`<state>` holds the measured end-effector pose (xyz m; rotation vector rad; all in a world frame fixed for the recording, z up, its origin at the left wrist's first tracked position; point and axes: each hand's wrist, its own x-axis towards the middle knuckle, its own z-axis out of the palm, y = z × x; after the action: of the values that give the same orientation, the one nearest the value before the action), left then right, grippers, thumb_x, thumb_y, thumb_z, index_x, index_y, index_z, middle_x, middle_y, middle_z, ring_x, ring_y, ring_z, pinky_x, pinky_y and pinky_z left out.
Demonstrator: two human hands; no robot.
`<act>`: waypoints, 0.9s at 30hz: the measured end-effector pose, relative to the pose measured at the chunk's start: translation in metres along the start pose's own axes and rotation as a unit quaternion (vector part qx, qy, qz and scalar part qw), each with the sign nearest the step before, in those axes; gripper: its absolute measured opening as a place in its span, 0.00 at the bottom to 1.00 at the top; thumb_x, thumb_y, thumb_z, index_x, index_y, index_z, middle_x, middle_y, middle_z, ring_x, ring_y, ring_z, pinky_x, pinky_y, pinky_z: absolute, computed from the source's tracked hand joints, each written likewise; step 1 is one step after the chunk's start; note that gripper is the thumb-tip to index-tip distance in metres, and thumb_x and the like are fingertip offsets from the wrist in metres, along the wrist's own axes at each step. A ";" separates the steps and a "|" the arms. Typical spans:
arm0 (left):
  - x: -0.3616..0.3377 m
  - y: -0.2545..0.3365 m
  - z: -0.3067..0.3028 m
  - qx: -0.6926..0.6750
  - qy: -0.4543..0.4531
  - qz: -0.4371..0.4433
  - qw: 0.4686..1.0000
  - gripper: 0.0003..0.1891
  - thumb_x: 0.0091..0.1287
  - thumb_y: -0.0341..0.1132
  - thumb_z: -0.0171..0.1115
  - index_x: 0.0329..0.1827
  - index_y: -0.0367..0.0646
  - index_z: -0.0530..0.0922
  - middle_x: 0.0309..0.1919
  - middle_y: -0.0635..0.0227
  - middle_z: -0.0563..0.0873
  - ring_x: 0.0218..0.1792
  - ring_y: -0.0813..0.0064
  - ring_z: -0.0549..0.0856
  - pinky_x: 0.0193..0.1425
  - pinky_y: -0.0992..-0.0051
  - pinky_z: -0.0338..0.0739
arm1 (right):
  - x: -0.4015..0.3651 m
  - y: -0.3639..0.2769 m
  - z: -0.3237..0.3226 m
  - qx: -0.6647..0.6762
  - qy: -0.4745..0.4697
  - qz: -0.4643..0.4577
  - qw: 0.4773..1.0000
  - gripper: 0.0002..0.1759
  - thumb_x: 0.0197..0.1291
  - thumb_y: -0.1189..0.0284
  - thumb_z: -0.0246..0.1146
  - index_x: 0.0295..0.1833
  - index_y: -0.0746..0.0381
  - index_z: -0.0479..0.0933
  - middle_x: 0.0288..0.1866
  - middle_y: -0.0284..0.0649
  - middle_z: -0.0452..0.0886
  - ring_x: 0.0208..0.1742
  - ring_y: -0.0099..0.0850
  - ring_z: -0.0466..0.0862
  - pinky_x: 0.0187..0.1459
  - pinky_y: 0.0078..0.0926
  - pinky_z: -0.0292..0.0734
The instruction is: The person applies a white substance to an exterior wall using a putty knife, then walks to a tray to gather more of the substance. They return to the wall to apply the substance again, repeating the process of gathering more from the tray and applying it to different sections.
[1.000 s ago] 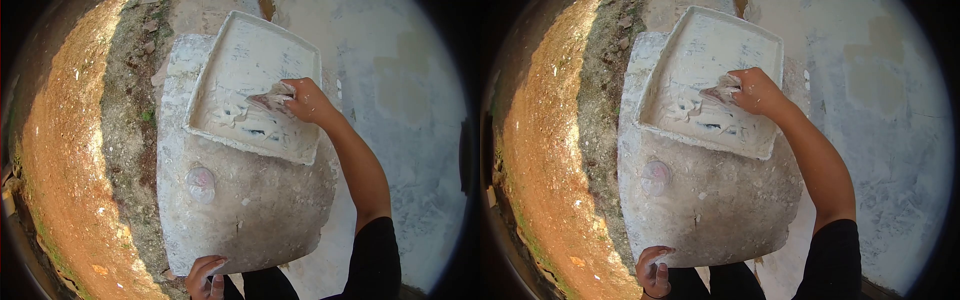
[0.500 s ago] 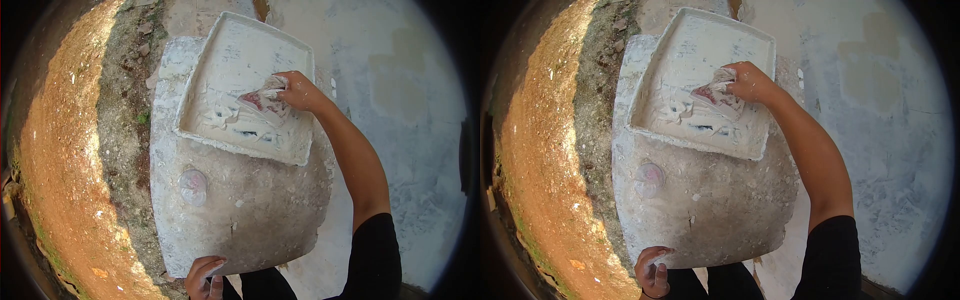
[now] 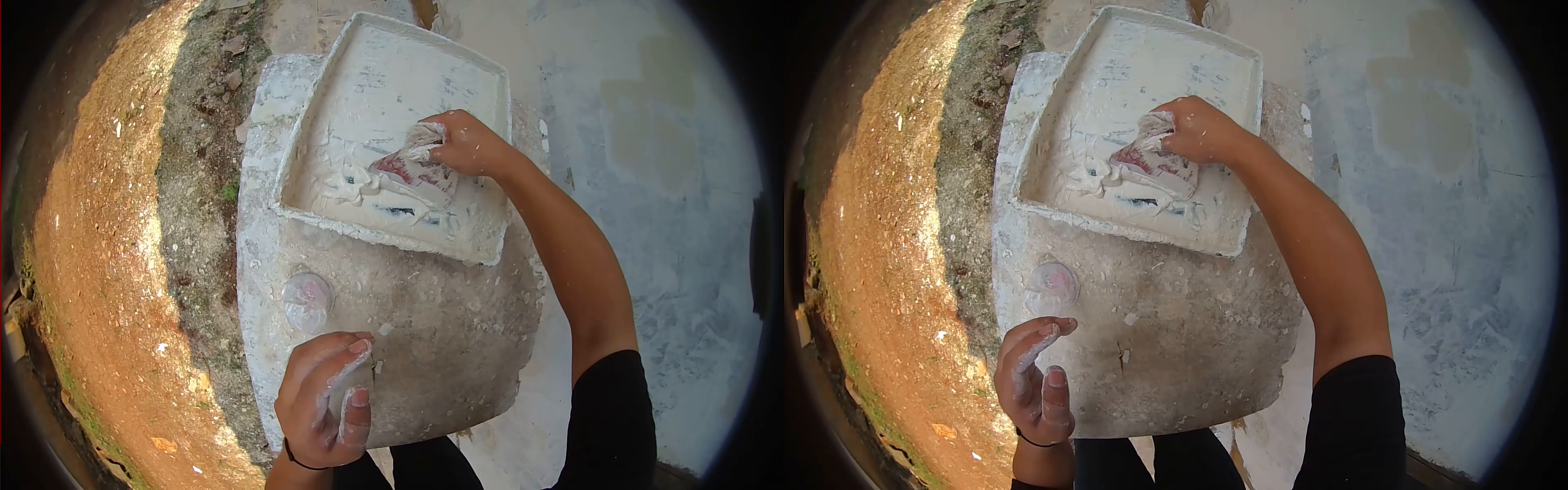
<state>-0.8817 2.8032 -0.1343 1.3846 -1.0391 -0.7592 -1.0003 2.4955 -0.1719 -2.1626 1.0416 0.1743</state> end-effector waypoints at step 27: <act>-0.020 -0.003 0.002 0.035 0.012 -0.036 0.999 0.16 0.62 0.29 0.51 0.51 0.30 0.73 0.44 0.50 0.81 0.44 0.63 0.80 0.49 0.69 0.73 | -0.016 -0.006 -0.041 0.004 -0.025 0.108 0.994 0.29 0.45 0.74 0.63 0.56 0.73 0.70 0.47 0.49 0.80 0.45 0.34 0.80 0.47 0.26 0.75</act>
<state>-0.8914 2.8205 -0.1401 1.4942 -1.0110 -0.7634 -1.0137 2.4816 -0.1321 -2.0249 1.2452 0.3231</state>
